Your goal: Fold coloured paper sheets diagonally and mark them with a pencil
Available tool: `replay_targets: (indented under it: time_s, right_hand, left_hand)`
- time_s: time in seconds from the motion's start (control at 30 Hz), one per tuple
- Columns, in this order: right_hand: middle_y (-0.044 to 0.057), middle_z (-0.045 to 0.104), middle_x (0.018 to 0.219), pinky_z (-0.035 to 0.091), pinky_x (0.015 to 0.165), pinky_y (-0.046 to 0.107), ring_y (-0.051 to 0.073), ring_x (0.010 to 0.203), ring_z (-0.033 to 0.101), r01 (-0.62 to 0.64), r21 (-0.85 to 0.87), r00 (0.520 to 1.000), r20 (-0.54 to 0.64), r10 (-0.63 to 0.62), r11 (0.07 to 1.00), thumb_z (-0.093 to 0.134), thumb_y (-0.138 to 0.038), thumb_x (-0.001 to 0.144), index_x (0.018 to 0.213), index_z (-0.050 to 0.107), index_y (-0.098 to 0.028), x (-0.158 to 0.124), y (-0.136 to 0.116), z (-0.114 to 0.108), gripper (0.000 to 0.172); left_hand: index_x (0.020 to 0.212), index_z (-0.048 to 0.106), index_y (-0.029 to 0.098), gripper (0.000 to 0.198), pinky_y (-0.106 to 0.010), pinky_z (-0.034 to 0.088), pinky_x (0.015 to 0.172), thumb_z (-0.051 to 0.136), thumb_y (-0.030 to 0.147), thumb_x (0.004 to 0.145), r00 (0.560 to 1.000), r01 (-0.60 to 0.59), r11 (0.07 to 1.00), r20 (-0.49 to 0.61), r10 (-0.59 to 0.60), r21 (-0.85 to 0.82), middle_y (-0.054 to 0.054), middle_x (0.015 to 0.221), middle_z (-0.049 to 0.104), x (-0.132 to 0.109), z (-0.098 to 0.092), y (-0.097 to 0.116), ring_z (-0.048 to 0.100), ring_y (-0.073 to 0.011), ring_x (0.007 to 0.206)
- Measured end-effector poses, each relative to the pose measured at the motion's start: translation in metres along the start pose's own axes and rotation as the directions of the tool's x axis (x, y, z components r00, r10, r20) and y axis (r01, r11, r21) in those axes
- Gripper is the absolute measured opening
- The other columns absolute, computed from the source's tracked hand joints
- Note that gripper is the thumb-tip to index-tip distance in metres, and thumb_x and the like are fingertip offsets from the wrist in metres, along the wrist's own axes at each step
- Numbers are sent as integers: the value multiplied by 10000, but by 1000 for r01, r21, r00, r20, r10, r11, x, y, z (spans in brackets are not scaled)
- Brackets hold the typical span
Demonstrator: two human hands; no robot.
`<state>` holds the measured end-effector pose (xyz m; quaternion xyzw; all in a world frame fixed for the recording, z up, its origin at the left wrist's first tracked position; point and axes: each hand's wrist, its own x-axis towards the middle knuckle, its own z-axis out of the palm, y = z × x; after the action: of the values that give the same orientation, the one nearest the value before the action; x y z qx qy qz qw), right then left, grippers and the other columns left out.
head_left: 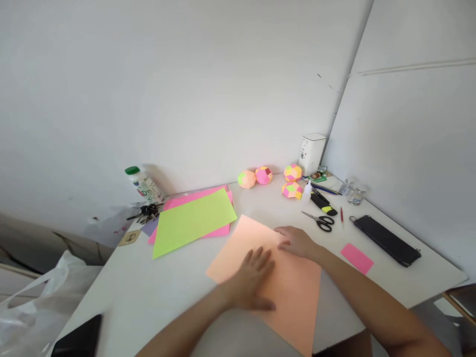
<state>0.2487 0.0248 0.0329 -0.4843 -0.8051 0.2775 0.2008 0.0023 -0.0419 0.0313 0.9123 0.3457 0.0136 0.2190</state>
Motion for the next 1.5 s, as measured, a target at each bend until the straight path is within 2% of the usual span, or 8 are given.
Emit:
replay_targets:
  time_s: [0.4,0.5,0.67,1.0,1.17,1.23,1.37,1.5]
  right_hand:
    - [184,507,1295,440,1008,544,323,1264,434,414,-324,870,-135,-474,851,517,-228,859,1160,581,-163,5,17,18,315]
    - [171,543,1242,457,995,538,314,1243,455,427,-294,870,-125,-477,855,511,-225,865,1116,606,-176,6,18,19,274]
    - [153,562,1209,460,987,547,306,1242,457,423,-233,879,-127,-459,876,491,-266,891,1070,634,-197,6,17,14,239]
    - [104,670,997,517,878,445,244,994,609,300,-36,950,-81,-302,953,481,-350,896,945,677,-216,-3,2,-7,242]
    - [74,703,925,542,750,344,197,845,658,133,81,990,-55,-129,988,492,-444,898,916,677,-202,-28,-1,-27,305]
    - [78,711,903,544,743,334,194,831,669,50,212,999,-24,-46,976,495,-505,891,929,673,-185,-38,2,-36,368]
    - [92,701,899,529,797,365,196,827,665,-66,539,997,65,37,840,481,-605,867,958,672,-164,-50,8,-49,489]
    - [79,689,901,501,753,329,190,818,634,-143,451,980,188,63,881,548,-586,830,978,677,-169,-49,4,-43,461]
  left_hand:
    - [1404,373,121,658,-648,170,1102,496,495,877,967,-38,978,-240,88,205,-207,1536,197,-14,42,28,65,-396,1429]
    - [1266,515,132,489,-634,175,1113,548,396,856,946,-79,958,-284,159,275,-181,1517,281,-31,59,44,93,-394,1428]
    - [1401,360,91,932,-682,272,1022,624,658,710,943,-125,925,-246,223,360,-291,1468,302,-41,78,65,198,-501,1366]
    - [1098,602,114,317,-493,508,810,503,291,854,833,-128,867,-422,358,482,-241,1176,621,-43,96,79,599,-390,1082]
    - [896,636,154,286,-385,510,754,386,291,904,938,-112,992,-335,87,-58,-172,1045,658,-40,53,81,614,-289,1001]
    - [655,550,199,367,-301,456,667,432,453,891,950,75,826,-212,-229,-559,-66,733,607,-38,33,75,581,-200,742]
    - [535,243,227,557,-263,216,455,351,663,863,905,224,632,-83,-418,-742,52,495,233,-32,12,56,247,-105,455]
    - [572,219,235,574,-261,156,449,382,730,814,852,280,406,31,-522,-870,67,515,219,-31,10,46,188,-92,454]
